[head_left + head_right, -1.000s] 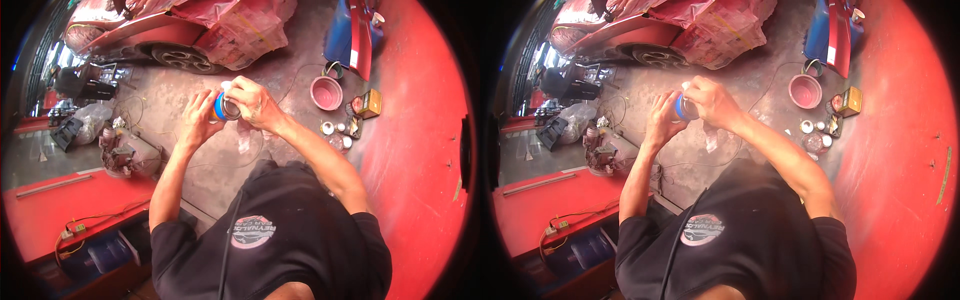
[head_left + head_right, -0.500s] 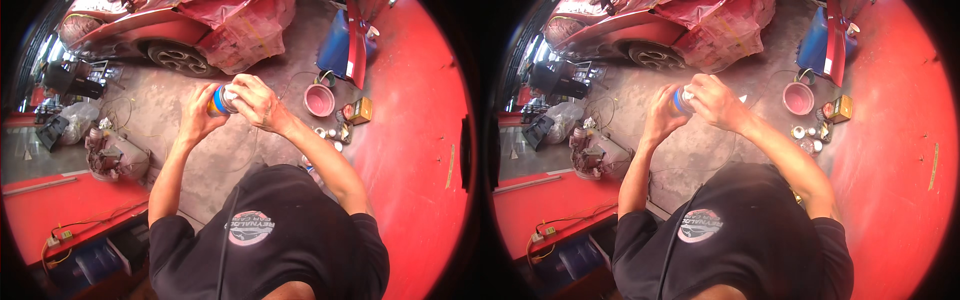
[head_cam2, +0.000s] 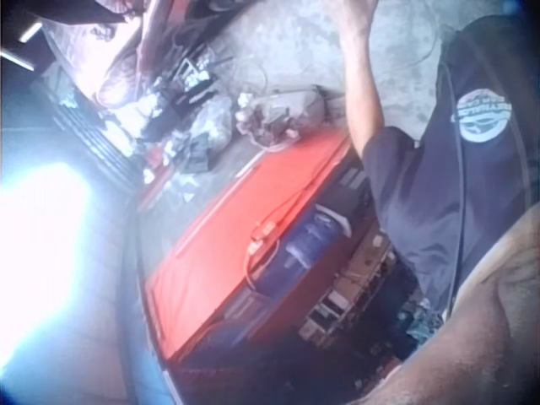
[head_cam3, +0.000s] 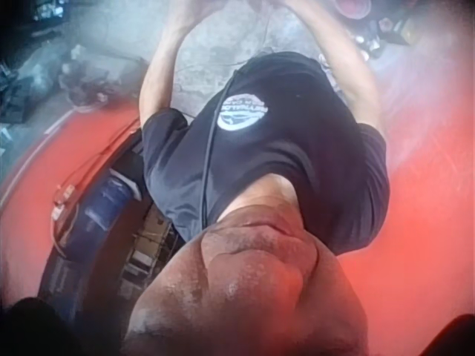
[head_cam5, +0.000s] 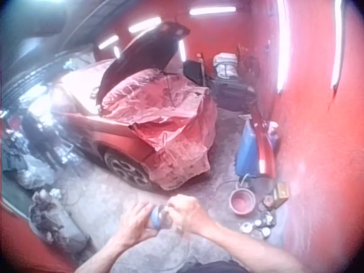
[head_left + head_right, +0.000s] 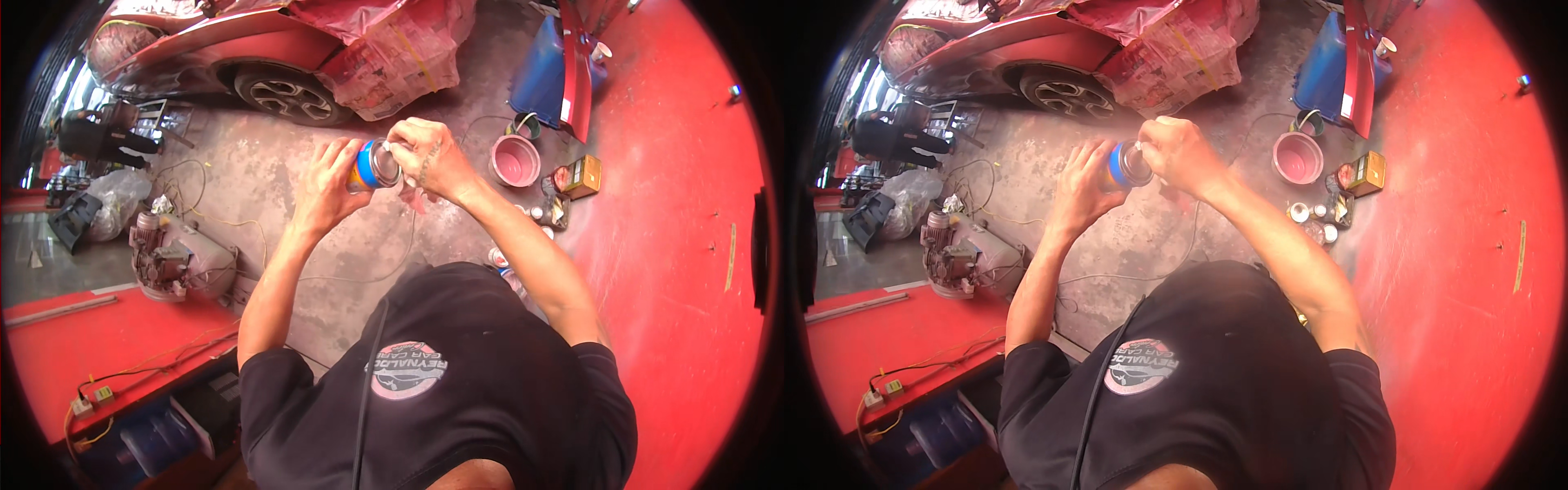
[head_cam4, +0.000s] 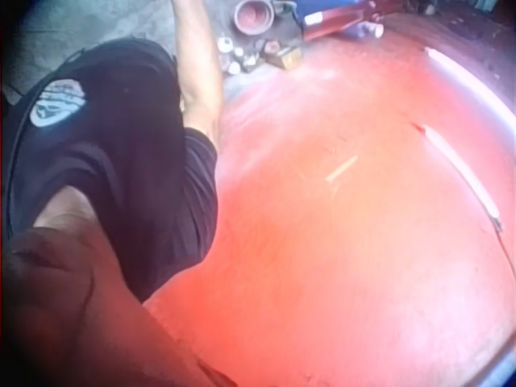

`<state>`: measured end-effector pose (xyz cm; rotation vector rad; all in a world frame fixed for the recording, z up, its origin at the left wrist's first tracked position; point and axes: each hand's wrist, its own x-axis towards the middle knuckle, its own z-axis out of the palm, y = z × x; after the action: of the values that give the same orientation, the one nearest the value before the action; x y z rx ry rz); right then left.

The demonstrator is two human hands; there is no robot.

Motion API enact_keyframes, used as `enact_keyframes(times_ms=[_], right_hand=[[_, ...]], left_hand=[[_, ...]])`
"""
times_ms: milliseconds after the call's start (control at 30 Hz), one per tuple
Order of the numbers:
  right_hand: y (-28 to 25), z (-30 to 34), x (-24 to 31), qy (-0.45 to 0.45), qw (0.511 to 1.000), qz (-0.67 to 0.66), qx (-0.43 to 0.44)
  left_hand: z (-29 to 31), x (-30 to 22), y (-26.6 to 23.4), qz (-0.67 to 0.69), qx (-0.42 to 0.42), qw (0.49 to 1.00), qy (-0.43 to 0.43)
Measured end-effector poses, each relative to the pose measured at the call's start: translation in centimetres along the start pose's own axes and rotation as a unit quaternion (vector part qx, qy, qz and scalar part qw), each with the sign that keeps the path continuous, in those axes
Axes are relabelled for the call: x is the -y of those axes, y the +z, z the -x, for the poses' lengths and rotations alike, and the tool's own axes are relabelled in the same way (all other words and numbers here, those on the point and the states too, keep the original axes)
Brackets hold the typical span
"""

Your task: The person opens a can of cleaning fluid and uses a cloth to wipe down a metal car grille and other parts in a workshop. The person moves around the workspace, handling the can and cloth to clean the surfaces of the metal components.

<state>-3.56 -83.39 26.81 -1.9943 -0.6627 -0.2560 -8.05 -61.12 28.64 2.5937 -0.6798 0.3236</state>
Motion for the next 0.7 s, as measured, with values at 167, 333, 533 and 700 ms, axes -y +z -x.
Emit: enact_keyframes(times_ms=[167,333,533,700], right_hand=[[-0.4,0.4,0.6,0.207,0.974,-0.031,0.087],[1.2,0.5,-0.7,-0.138,0.988,0.037,0.059],[1.5,0.3,0.5,-0.149,0.987,0.043,0.047],[1.9,1.8,0.2,0.145,0.989,-0.006,0.014]], left_hand=[[1.2,-0.5,1.1,-0.01,-0.003,1.0,-0.028],[1.8,0.6,1.4,0.059,0.051,0.997,-0.018],[2.2,0.6,1.2,0.082,0.023,0.995,-0.053],[2.5,0.4,1.5,-0.011,-0.027,1.0,-0.012]])
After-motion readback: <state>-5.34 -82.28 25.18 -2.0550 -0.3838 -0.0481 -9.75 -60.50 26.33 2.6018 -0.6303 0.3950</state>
